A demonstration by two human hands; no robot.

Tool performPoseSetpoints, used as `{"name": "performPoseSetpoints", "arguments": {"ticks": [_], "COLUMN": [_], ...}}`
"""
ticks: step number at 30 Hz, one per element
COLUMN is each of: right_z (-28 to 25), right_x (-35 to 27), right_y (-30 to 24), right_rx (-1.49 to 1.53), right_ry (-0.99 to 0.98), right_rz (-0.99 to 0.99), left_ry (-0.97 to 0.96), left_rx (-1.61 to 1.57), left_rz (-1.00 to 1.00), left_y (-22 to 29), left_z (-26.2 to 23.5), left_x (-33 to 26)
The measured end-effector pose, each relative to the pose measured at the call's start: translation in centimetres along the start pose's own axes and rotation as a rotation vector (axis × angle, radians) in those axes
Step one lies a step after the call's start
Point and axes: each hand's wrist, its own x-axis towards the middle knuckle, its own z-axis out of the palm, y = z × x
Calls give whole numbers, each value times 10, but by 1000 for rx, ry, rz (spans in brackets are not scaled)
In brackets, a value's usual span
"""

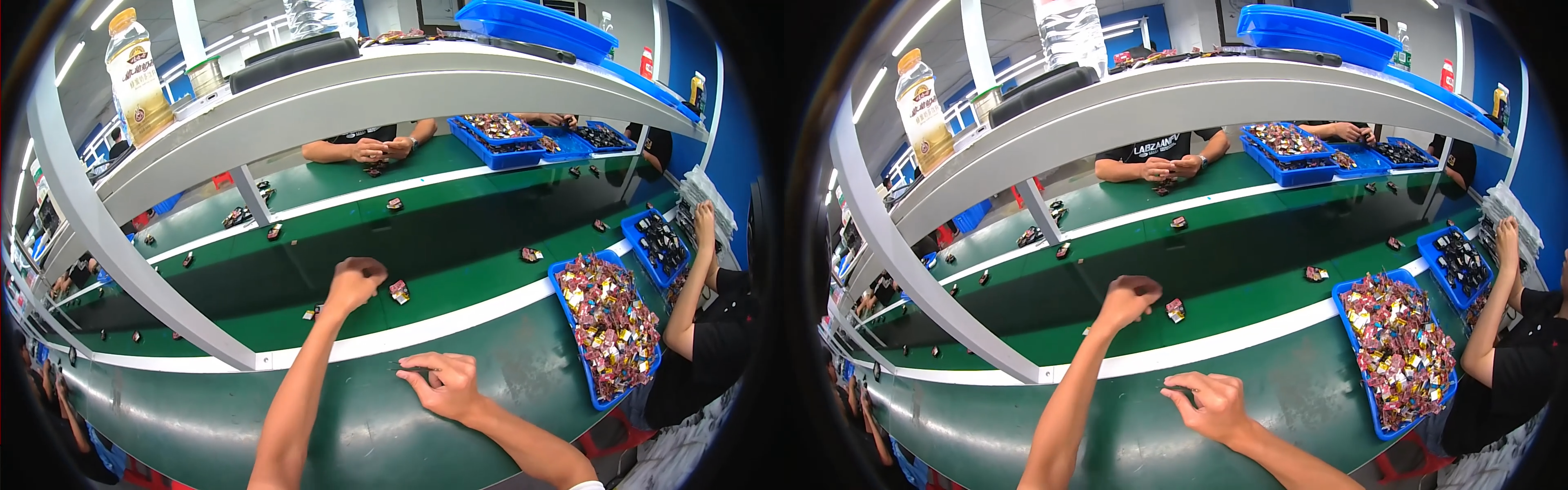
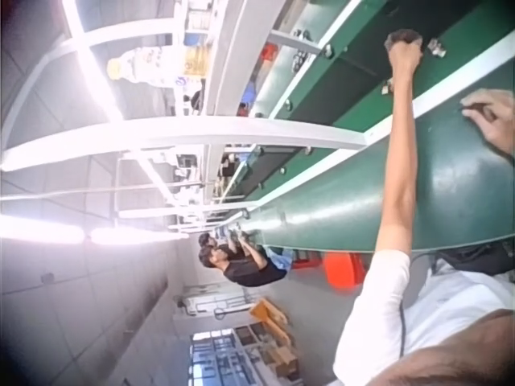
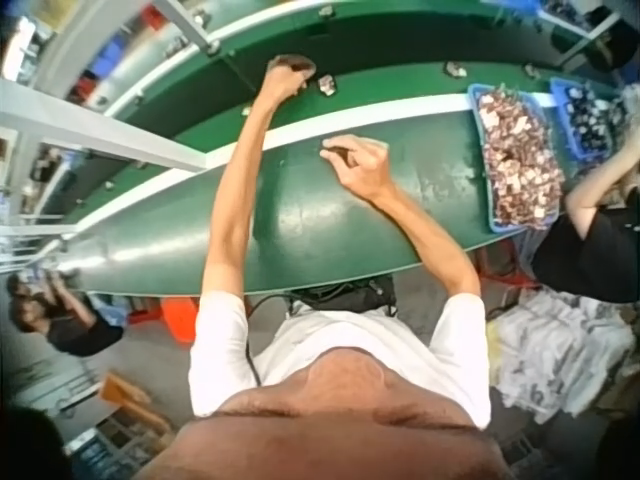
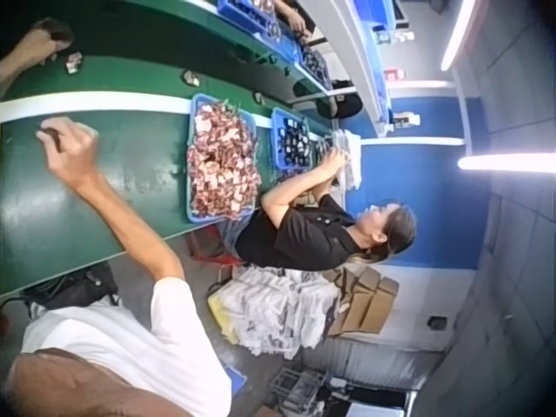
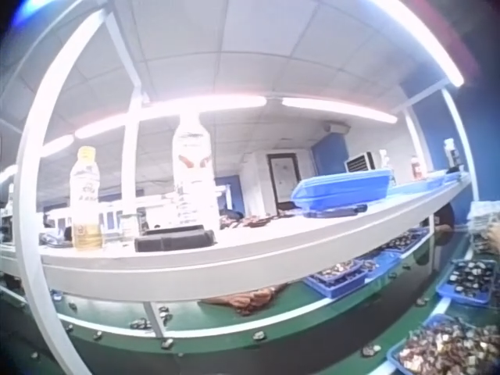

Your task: Assembling small electronic components on a production line, using a pen tool to mark or position parts.

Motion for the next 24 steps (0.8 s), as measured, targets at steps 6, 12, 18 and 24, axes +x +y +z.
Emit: {"name": "performPoseSetpoints", "arguments": {"ticks": [6, 12, 18, 24], "right_z": [2, -4, -7, 0], "right_x": [4, -2, 8, 2], "right_y": [-4, 2, 1, 4], "right_rx": [6, 65, 498, 557], "right_ry": [-5, -15, 52, 99], "right_rz": [-2, 166, 610, 645], "left_ry": [-48, -105, 24, 129], "left_rx": [334, 3, -496, -690], "left_rz": [144, -84, -105, -68], "left_y": [-23, 0, -6, -21], "left_z": [23, 19, 24, 50], "left_x": [33, -2, -101, -153]}}
